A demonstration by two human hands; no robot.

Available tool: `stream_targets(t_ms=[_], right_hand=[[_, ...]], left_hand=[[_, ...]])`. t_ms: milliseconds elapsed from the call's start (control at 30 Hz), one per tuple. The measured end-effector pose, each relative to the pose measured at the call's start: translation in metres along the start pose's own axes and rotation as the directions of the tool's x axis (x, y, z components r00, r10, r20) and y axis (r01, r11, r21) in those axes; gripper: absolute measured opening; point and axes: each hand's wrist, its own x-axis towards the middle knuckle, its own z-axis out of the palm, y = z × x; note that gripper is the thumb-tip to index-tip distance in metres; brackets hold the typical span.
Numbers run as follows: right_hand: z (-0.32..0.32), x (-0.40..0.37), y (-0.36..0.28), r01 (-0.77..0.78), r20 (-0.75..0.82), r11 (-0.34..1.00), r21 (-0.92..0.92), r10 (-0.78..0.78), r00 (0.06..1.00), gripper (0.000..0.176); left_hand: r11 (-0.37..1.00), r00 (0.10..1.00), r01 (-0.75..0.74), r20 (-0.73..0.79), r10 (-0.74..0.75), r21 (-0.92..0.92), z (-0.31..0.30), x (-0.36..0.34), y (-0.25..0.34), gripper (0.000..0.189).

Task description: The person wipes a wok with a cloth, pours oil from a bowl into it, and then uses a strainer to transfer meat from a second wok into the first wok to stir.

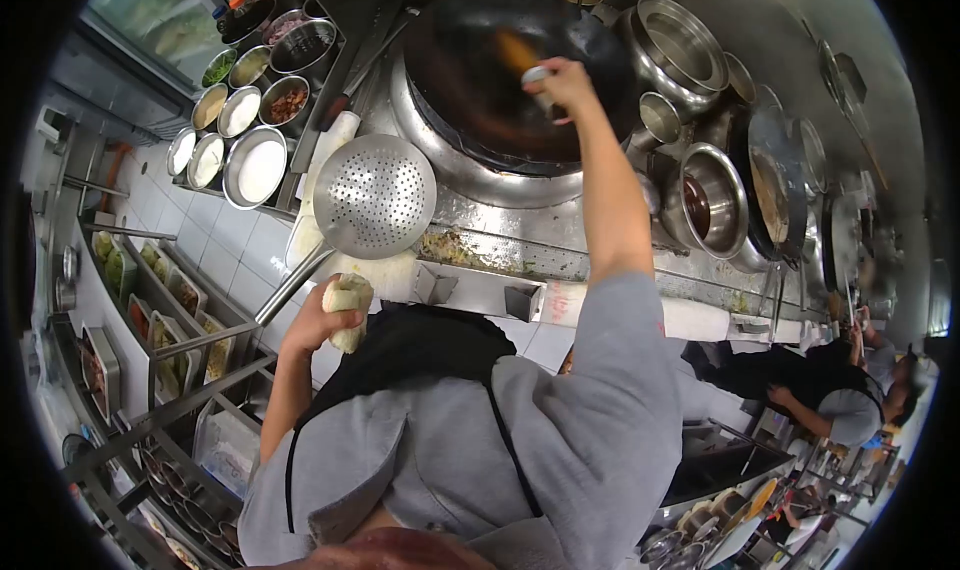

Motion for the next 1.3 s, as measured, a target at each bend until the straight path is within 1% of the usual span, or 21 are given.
stream_targets(t_ms=[67, 133, 167, 233, 267, 333, 433, 500, 533, 567, 600, 733, 800, 867, 933, 1033, 1100, 1133, 1200, 1267, 1300], right_hand=[[0.009, -0.058, -0.046, -0.064, 0.363, 0.996, 0.062, 0.037, 0.931, 0.058], [-0.010, -0.106, -0.054, 0.026, 0.426, 0.996, 0.081, -0.058, 0.903, 0.057], [-0.031, -0.098, -0.027, 0.345, 0.437, 0.939, -0.002, -0.309, 0.845, 0.058], [-0.092, -0.099, 0.002, 0.475, 0.414, 0.746, -0.467, -0.291, 0.863, 0.062], [-0.114, -0.113, -0.007, 0.245, 0.253, 0.583, -0.774, -0.070, 0.965, 0.064], [-0.123, -0.108, -0.014, -0.261, -0.351, 0.450, -0.854, -0.128, 0.928, 0.056], [-0.104, -0.082, -0.019, -0.213, -0.580, 0.744, -0.633, -0.274, 0.767, 0.053], [-0.058, -0.051, -0.009, -0.281, -0.591, 0.738, -0.613, -0.194, 0.783, 0.054], [-0.045, -0.018, 0.009, -0.371, -0.429, 0.773, -0.516, 0.142, 0.892, 0.055], [-0.014, -0.012, 0.012, -0.248, -0.389, 0.698, -0.672, -0.047, 0.920, 0.058], [0.007, -0.042, -0.027, -0.144, -0.217, 0.848, -0.510, 0.035, 0.976, 0.059], [0.026, -0.090, -0.041, 0.226, 0.099, 0.865, -0.448, -0.204, 0.974, 0.054], [-0.029, -0.080, -0.029, 0.074, -0.005, 0.723, -0.687, -0.107, 0.994, 0.049], [-0.083, -0.061, 0.003, -0.239, -0.304, 0.457, -0.857, -0.074, 0.950, 0.050], [-0.105, -0.075, 0.011, -0.359, -0.680, 0.774, -0.522, -0.123, 0.723, 0.053], [-0.095, -0.134, 0.040, -0.033, -0.768, 0.982, -0.184, -0.123, 0.628, 0.060], [-0.069, -0.168, 0.092, 0.331, -0.775, 0.943, -0.031, -0.232, 0.588, 0.062], [-0.051, -0.185, 0.101, 0.438, -0.763, 0.899, 0.034, -0.260, 0.592, 0.062], [-0.024, -0.236, 0.048, 0.305, -0.606, 0.851, 0.427, 0.019, 0.795, 0.059], [-0.024, -0.236, 0.042, 0.311, -0.490, 0.897, 0.313, -0.128, 0.862, 0.056], [-0.030, -0.233, 0.030, 0.347, -0.387, 0.928, 0.138, -0.272, 0.881, 0.059]], left_hand=[[0.998, 0.997, 0.006, 0.071, -0.010, 0.062, -0.014, 0.008, -0.002, 0.048], [1.000, 0.996, 0.024, 0.084, -0.024, 0.000, -0.030, 0.007, -0.001, 0.053], [1.000, 0.996, 0.026, 0.080, -0.024, -0.018, -0.038, 0.006, -0.005, 0.054], [0.997, 0.995, 0.051, 0.090, -0.046, -0.052, -0.053, 0.004, -0.010, 0.059], [0.997, 0.993, 0.049, 0.112, -0.042, -0.062, -0.059, 0.003, -0.010, 0.059], [0.997, 0.984, 0.041, 0.177, -0.028, -0.072, -0.067, 0.008, -0.007, 0.059], [0.996, 0.967, 0.048, 0.255, -0.027, -0.076, -0.066, 0.022, 0.008, 0.056], [0.998, 0.954, 0.045, 0.299, -0.029, -0.048, -0.063, 0.027, 0.021, 0.054], [0.999, 0.955, 0.036, 0.294, -0.023, -0.037, -0.063, 0.026, 0.025, 0.054], [0.999, 0.959, 0.017, 0.284, -0.009, -0.027, -0.062, 0.029, 0.030, 0.054], [1.000, 0.961, 0.006, 0.277, -0.003, -0.012, -0.062, 0.029, 0.034, 0.054], [0.970, 0.996, -0.039, 0.068, 0.057, -0.240, -0.060, 0.012, 0.015, 0.058], [0.969, 1.000, -0.005, 0.002, 0.006, -0.246, -0.058, -0.001, 0.001, 0.061], [0.965, 0.998, -0.033, -0.061, 0.017, -0.258, -0.055, -0.007, -0.012, 0.060], [0.950, 0.994, -0.071, -0.097, 0.044, -0.305, -0.048, -0.008, -0.013, 0.062], [0.929, 0.995, -0.086, -0.080, 0.061, -0.360, -0.035, 0.002, -0.004, 0.061], [0.928, 0.991, -0.135, -0.022, 0.135, -0.347, -0.021, 0.021, 0.003, 0.058], [0.923, 0.985, -0.163, -0.004, 0.172, -0.349, -0.012, 0.032, 0.008, 0.057], [0.946, 0.969, -0.178, 0.117, 0.216, -0.269, 0.009, 0.047, 0.029, 0.053], [0.935, 0.921, -0.336, 0.247, 0.301, 0.113, 0.027, 0.063, 0.052, 0.051], [0.741, 0.819, -0.570, 0.323, 0.475, 0.355, 0.039, 0.071, 0.075, 0.054]])
